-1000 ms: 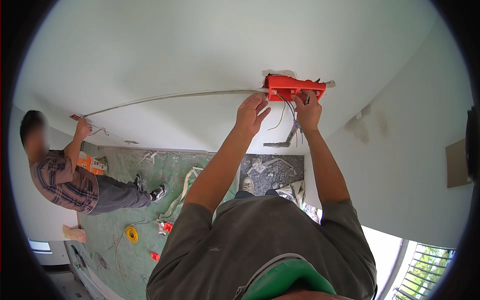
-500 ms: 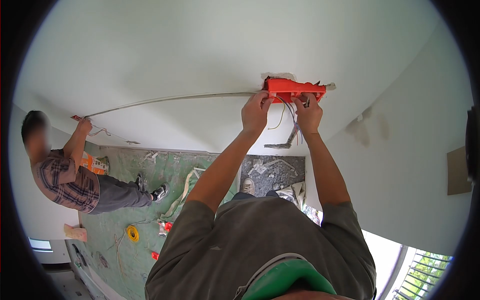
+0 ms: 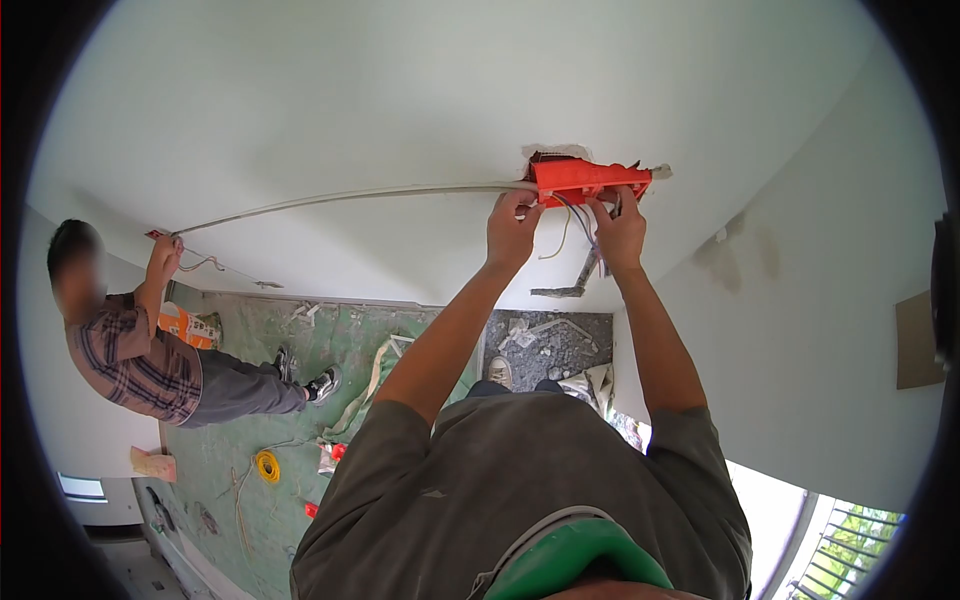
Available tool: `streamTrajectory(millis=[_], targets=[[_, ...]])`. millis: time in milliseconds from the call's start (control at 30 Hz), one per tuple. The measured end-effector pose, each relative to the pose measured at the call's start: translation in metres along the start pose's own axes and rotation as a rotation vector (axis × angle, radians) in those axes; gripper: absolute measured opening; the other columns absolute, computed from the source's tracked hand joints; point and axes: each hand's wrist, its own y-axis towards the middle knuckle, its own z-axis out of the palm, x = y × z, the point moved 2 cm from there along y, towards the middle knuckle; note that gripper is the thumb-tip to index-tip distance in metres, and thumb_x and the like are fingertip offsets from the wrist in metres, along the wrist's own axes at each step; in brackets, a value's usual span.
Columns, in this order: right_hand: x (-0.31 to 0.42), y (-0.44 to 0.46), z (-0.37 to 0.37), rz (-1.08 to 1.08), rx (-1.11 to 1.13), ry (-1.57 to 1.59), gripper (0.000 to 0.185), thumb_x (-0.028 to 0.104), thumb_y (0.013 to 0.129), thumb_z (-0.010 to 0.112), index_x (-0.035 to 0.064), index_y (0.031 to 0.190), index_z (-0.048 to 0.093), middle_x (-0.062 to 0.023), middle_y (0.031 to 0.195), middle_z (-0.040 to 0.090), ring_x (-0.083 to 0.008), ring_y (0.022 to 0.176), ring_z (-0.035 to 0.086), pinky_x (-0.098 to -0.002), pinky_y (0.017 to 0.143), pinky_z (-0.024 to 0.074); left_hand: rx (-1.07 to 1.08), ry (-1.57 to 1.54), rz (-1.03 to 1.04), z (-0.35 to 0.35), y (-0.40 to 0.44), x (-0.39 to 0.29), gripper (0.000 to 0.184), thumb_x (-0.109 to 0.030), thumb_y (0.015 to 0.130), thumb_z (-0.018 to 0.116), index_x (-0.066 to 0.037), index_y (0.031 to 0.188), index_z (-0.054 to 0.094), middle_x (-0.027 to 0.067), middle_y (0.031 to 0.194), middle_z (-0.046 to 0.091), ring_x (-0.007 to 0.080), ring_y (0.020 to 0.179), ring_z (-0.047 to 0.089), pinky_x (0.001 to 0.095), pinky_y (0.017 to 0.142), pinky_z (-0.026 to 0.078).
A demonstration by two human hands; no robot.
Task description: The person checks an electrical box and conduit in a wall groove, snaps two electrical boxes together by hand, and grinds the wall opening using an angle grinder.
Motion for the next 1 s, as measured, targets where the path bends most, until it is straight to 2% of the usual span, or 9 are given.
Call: streamTrajectory(millis=[500, 567, 700, 767, 833, 867, 933, 967, 1000], targets=[[-0.002, -0.023, -0.009, -0.036, -0.042, 0.043, 0.029, 0.015, 0.074, 0.065, 0.0039, 0.1, 0.056, -0.0071, 0.088, 0.065, -0.0208, 0.07, 0.061, -0.0295, 0.065, 0.0469, 0.068, -0.051, -0.058, -0.016, -0.044, 0.03, 0.025, -0.014, 0.079, 0.062, -0.001, 0.098, 0.053, 0.0077, 0.092, 0.054, 0.0149, 0.078, 0.058, 0.0246, 0.063, 0.05], [0.002, -0.027, -0.007, -0.05, -0.071, 0.019, 0.026, 0.014, 0.076, 0.063, 0.0041, 0.098, 0.057, -0.0063, 0.088, 0.065, -0.0203, 0.071, 0.062, -0.0295, 0.066, 0.0471, 0.118, -0.258, -0.376, -0.019, -0.052, 0.042, 0.025, -0.013, 0.079, 0.062, 0.0, 0.098, 0.053, 0.0062, 0.089, 0.055, 0.014, 0.076, 0.058, 0.0232, 0.06, 0.05], [-0.007, -0.042, -0.007, -0.056, -0.08, 0.023, 0.021, 0.012, 0.077, 0.061, 0.0047, 0.097, 0.058, -0.0063, 0.086, 0.065, -0.0206, 0.071, 0.062, -0.0293, 0.067, 0.0471, 0.19, -0.467, -0.633, -0.024, -0.083, 0.082, 0.022, -0.015, 0.081, 0.06, -0.002, 0.097, 0.052, 0.0047, 0.087, 0.055, 0.0136, 0.074, 0.059, 0.0255, 0.06, 0.051], [-0.033, -0.064, -0.013, 0.119, 0.016, 0.028, 0.015, 0.013, 0.081, 0.057, 0.0044, 0.094, 0.059, -0.0072, 0.08, 0.065, -0.0219, 0.069, 0.062, -0.0302, 0.065, 0.047, 0.314, -0.41, -0.725, -0.038, -0.113, 0.118, 0.021, -0.019, 0.082, 0.06, -0.003, 0.094, 0.053, 0.0029, 0.08, 0.055, 0.012, 0.069, 0.058, 0.0248, 0.058, 0.049], [-0.089, -0.101, -0.016, 0.075, 0.185, -0.126, 0.016, 0.017, 0.085, 0.052, 0.003, 0.092, 0.057, -0.005, 0.071, 0.063, -0.0102, 0.041, 0.047, -0.0254, 0.043, 0.0401, 0.417, -0.188, -0.696, -0.06, -0.153, 0.177, 0.019, -0.02, 0.08, 0.06, -0.004, 0.088, 0.055, 0.0024, 0.073, 0.056, 0.011, 0.064, 0.057, 0.0245, 0.057, 0.048], [-0.115, -0.126, -0.023, 0.329, 0.401, -0.212, 0.022, 0.024, 0.086, 0.049, 0.0033, 0.089, 0.057, -0.0063, 0.069, 0.062, -0.0141, 0.045, 0.053, -0.0286, 0.047, 0.0425, 0.438, -0.016, -0.636, -0.075, -0.182, 0.212, 0.018, -0.021, 0.079, 0.061, -0.004, 0.085, 0.056, 0.0026, 0.069, 0.056, 0.0105, 0.062, 0.056, 0.0248, 0.056, 0.047], [-0.232, -0.217, -0.042, 0.289, 0.691, -0.643, 0.027, 0.03, 0.082, 0.048, 0.0056, 0.086, 0.059, -0.0099, 0.071, 0.063, -0.0249, 0.06, 0.06, -0.0371, 0.06, 0.0473, 0.376, 0.333, -0.557, -0.12, -0.248, 0.264, 0.021, -0.021, 0.073, 0.062, -0.001, 0.078, 0.057, 0.008, 0.066, 0.059, 0.0148, 0.059, 0.058, 0.0285, 0.053, 0.047], [-0.263, -0.263, -0.061, 0.368, 0.926, -0.752, 0.022, 0.025, 0.078, 0.051, 0.0061, 0.08, 0.062, -0.0119, 0.073, 0.063, -0.027, 0.064, 0.061, -0.0396, 0.064, 0.0478, 0.363, 0.378, -0.743, -0.146, -0.289, 0.297, 0.026, -0.026, 0.069, 0.061, -0.001, 0.076, 0.06, 0.0146, 0.072, 0.061, 0.0299, 0.069, 0.06, 0.0387, 0.063, 0.047], [-0.282, -0.31, -0.084, 0.273, 1.212, -0.862, 0.018, 0.022, 0.073, 0.054, 0.0058, 0.075, 0.064, -0.013, 0.076, 0.063, -0.0282, 0.069, 0.061, -0.0414, 0.066, 0.0474, 0.375, 0.342, -0.985, -0.172, -0.326, 0.316, 0.023, -0.023, 0.067, 0.062, -0.002, 0.074, 0.059, 0.015, 0.069, 0.061, 0.0305, 0.063, 0.06, 0.0398, 0.061, 0.046]])
